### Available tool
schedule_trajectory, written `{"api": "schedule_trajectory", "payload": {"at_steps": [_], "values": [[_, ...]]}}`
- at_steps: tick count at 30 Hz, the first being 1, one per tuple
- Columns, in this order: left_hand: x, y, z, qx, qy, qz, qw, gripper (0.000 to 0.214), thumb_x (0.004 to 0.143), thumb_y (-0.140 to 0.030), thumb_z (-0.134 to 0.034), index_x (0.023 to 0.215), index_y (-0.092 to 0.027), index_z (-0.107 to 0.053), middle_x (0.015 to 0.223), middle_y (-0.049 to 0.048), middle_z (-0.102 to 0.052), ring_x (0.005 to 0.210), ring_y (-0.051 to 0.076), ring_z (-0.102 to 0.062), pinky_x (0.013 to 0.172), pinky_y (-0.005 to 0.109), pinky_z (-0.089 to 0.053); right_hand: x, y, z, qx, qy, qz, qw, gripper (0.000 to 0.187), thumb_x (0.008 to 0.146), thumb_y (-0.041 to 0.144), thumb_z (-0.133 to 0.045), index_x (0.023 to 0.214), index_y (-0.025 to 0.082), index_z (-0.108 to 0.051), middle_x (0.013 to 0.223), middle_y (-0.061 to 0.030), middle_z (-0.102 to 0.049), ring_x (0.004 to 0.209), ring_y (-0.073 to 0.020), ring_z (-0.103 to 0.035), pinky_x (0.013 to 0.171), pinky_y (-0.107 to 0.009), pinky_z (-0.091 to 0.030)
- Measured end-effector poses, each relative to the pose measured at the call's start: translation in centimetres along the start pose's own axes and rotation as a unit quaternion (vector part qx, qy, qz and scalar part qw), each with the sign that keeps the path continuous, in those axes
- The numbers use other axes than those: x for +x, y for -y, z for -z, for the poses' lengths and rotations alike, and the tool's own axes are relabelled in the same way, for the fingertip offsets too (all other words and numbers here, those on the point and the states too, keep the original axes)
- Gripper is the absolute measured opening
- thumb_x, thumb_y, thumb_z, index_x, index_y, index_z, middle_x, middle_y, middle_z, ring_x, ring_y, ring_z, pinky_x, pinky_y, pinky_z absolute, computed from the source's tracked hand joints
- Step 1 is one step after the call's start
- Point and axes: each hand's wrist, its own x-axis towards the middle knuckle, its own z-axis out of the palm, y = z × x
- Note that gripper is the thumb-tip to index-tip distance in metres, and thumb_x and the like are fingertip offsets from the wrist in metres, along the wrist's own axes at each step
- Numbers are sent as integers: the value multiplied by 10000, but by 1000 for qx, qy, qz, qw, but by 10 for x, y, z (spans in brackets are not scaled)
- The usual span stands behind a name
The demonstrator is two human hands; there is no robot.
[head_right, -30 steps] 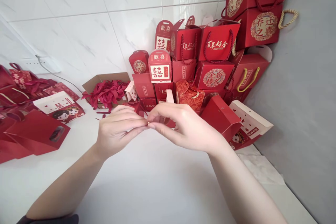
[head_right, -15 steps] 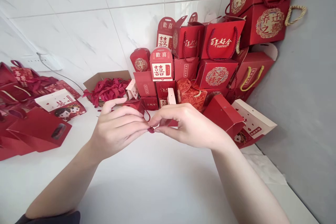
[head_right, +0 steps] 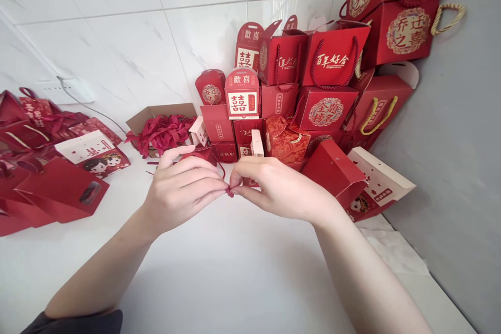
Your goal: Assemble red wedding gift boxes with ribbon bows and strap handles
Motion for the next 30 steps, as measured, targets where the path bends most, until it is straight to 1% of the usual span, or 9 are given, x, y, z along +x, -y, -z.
{"api": "schedule_trajectory", "payload": {"at_steps": [4,7,10,13,17,20,22,26,30], "values": [[1,-6,1,-39,-15,156,987,70,863,-190,-652,881,-177,-585,846,13,-636,757,145,-588,740,330,-435,-2,3,-1,-84,-67,19,994,80,960,158,-508,930,187,-576,906,-29,-633,804,-151,-585,718,-272,-468],[3,-12,3,-173,92,253,947,112,931,-258,-563,856,-178,-540,796,-7,-577,717,125,-533,681,290,-412,-2,6,-4,-161,-108,44,980,69,936,150,-521,882,178,-555,873,-37,-618,742,-154,-568,660,-278,-456],[5,-17,3,-281,169,271,905,193,982,-268,-464,808,-184,-482,744,-21,-524,684,116,-484,650,276,-381,-1,8,-10,-225,-129,76,963,102,919,123,-515,836,171,-549,809,-34,-601,683,-148,-545,617,-281,-442],[4,-20,-1,-332,170,285,883,219,1001,-249,-400,793,-187,-430,735,-20,-482,657,116,-435,624,281,-349,1,8,-16,-250,-152,101,951,127,921,97,-494,830,160,-556,780,-39,-596,685,-153,-542,636,-294,-455],[2,-21,-5,-367,147,309,865,246,1023,-234,-312,816,-187,-437,770,-4,-491,706,127,-451,659,285,-363,2,4,-18,-142,-151,95,974,92,907,85,-529,920,165,-573,880,-38,-615,759,-142,-569,701,-279,-494],[1,-21,-6,-362,137,317,866,258,1027,-243,-296,802,-193,-412,755,-9,-488,691,125,-445,642,285,-354,4,0,-17,-45,-153,75,984,97,906,110,-570,959,190,-584,910,-16,-617,751,-120,-562,706,-258,-500],[0,-21,-8,-323,142,320,880,247,1020,-239,-308,787,-198,-376,720,-21,-463,647,122,-415,608,285,-329,5,-3,-17,-25,-165,65,984,77,911,135,-586,955,197,-596,897,-7,-623,740,-117,-561,723,-264,-504],[-1,-21,-12,-182,140,290,929,225,974,-185,-356,755,-202,-306,668,-36,-415,591,121,-360,595,295,-293,7,-5,-23,-36,-180,45,982,47,919,165,-587,947,197,-609,906,-16,-640,752,-130,-585,692,-267,-504],[-2,-21,-15,-103,130,268,949,188,947,-179,-386,761,-200,-363,652,-37,-457,572,122,-399,598,298,-314,8,-4,-26,-75,-184,37,979,51,925,162,-552,913,189,-593,892,-32,-637,764,-148,-589,692,-281,-502]]}}
